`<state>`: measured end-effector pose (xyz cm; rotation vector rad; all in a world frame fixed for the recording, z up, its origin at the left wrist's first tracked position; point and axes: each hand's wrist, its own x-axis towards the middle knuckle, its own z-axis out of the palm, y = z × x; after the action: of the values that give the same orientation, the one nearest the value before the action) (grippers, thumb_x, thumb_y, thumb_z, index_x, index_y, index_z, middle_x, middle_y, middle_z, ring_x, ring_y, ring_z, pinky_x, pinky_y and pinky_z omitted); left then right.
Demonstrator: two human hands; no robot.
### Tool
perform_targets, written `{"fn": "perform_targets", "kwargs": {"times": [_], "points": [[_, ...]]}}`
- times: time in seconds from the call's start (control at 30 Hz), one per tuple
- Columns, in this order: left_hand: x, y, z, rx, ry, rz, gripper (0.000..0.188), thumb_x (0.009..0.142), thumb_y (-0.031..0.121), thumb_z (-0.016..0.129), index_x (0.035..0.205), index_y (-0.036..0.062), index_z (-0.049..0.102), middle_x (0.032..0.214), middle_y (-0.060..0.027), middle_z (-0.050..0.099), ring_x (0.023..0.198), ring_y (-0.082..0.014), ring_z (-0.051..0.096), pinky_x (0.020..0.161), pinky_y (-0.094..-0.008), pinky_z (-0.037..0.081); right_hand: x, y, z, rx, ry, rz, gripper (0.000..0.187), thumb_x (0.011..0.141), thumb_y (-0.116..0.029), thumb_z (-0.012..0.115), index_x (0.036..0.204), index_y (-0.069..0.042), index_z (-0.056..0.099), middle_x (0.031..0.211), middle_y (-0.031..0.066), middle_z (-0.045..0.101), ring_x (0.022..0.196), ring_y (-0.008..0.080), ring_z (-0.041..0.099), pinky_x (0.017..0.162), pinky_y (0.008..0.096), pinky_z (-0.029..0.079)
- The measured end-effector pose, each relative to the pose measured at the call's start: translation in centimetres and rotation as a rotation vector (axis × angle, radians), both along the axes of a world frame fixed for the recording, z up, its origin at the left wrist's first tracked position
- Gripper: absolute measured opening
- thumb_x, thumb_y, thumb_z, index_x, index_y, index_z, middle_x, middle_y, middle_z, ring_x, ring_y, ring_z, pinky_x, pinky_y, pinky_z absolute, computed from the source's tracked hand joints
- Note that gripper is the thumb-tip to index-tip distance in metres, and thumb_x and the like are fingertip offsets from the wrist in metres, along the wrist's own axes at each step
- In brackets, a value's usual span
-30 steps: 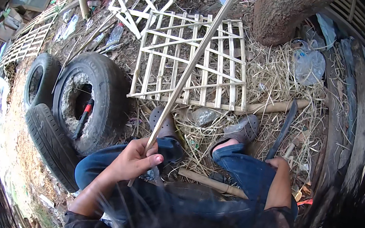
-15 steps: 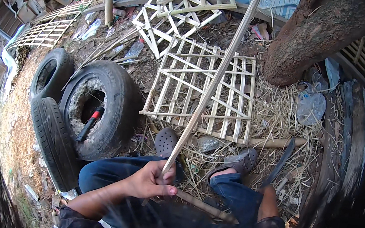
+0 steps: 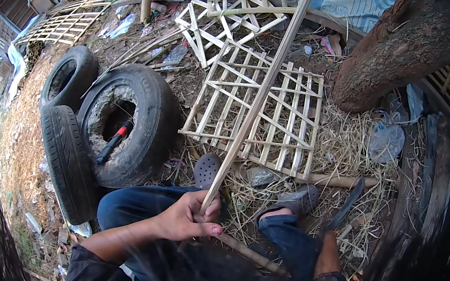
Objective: The person constructs a bamboo lattice by hand and using a hammer and a large blade. They position thin bamboo strips onto a pre-assembled frame, secure them using a hammer, and trim the excess length of the strips with the blade.
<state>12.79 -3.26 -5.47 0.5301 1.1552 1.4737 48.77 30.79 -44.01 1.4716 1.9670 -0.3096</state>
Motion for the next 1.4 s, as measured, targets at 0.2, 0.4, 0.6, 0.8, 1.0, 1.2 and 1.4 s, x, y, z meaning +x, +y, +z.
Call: {"fn": "perform_targets", "kwargs": {"times": [0.2, 0.4, 0.6, 0.8, 1.0, 1.2, 1.4], "points": [[0.2, 0.1, 0.2, 0.013, 0.06, 0.023, 0.031, 0.085, -0.002, 0.065, 0.084, 0.011, 0.036, 0.069, 0.0063, 0.038, 0.06, -0.0023, 0.035, 0.054, -0.0197, 0.031, -1.4, 2.5, 0.9, -0.13, 0.115, -0.246, 0.05, 0.079, -0.029, 0.068, 0.112, 0.006, 0.06, 0.105, 0.0231, 0.063, 0.091, 0.0364, 0.063, 0.077, 0.0413, 0.052], [0.6, 0.4, 0.5, -0.057, 0.047, 0.085, 0.035, 0.084, 0.008, 0.07, 0.079, 0.0114, 0.036, 0.073, 0.0074, 0.035, 0.063, 0.0001, 0.033, 0.054, -0.0175, 0.03, -2.3, 4.9, 2.7, -0.039, 0.543, -0.611, 0.043, 0.08, -0.032, 0.067, 0.107, 0.001, 0.061, 0.093, 0.0154, 0.063, 0.081, 0.0288, 0.062, 0.073, 0.0383, 0.051], [0.4, 0.2, 1.0, -0.064, 0.094, 0.094, 0.034, 0.084, 0.009, 0.07, 0.08, 0.0103, 0.036, 0.072, 0.008, 0.03, 0.062, 0.0016, 0.029, 0.052, -0.0162, 0.026, -3.4, 3.2, 7.4, -0.351, 1.536, -1.116, 0.032, 0.082, -0.032, 0.067, 0.094, -0.004, 0.062, 0.076, 0.0031, 0.057, 0.066, 0.0165, 0.055, 0.061, 0.0302, 0.045], [-0.5, -1.1, 1.5, -0.058, 0.071, 0.076, 0.033, 0.086, 0.004, 0.066, 0.082, 0.0115, 0.034, 0.062, 0.0102, 0.034, 0.053, 0.0036, 0.031, 0.046, -0.0167, 0.026, -3.0, 3.6, 12.2, 0.346, 1.551, -0.721, 0.019, 0.081, -0.011, 0.063, 0.095, 0.001, 0.059, 0.088, 0.0077, 0.061, 0.077, 0.0155, 0.057, 0.064, 0.0288, 0.045], [-0.4, -1.4, 1.6, -0.108, 0.105, 0.074, 0.033, 0.087, 0.007, 0.067, 0.08, 0.0112, 0.035, 0.063, 0.0104, 0.033, 0.054, 0.0043, 0.031, 0.046, -0.0161, 0.025, -11.3, -3.5, 29.9, 0.085, 1.599, -0.417, 0.015, 0.084, -0.002, 0.061, 0.087, -0.003, 0.047, 0.063, 0.0021, 0.048, 0.049, 0.0086, 0.044, 0.046, 0.0228, 0.037], [0.1, -1.6, 0.9, -0.141, 0.133, 0.111, 0.029, 0.086, 0.014, 0.07, 0.084, 0.007, 0.042, 0.065, 0.0084, 0.034, 0.057, 0.0006, 0.03, 0.048, -0.0184, 0.026, -22.1, -13.0, 39.2, -0.128, 1.228, 0.299, 0.018, 0.07, -0.009, 0.073, 0.069, -0.003, 0.056, 0.059, 0.003, 0.055, 0.051, 0.0128, 0.056, 0.051, 0.0302, 0.045], [0.6, -2.1, 0.3, -0.097, 0.307, 0.176, 0.029, 0.083, 0.006, 0.07, 0.104, 0.0011, 0.052, 0.077, 0.0043, 0.046, 0.069, -0.003, 0.043, 0.054, -0.0196, 0.039, -26.2, -17.3, 40.8, -0.314, 1.148, 0.81, 0.024, 0.061, -0.019, 0.075, 0.075, -0.005, 0.061, 0.067, 0.0136, 0.063, 0.061, 0.0322, 0.063, 0.058, 0.0393, 0.05]]}}
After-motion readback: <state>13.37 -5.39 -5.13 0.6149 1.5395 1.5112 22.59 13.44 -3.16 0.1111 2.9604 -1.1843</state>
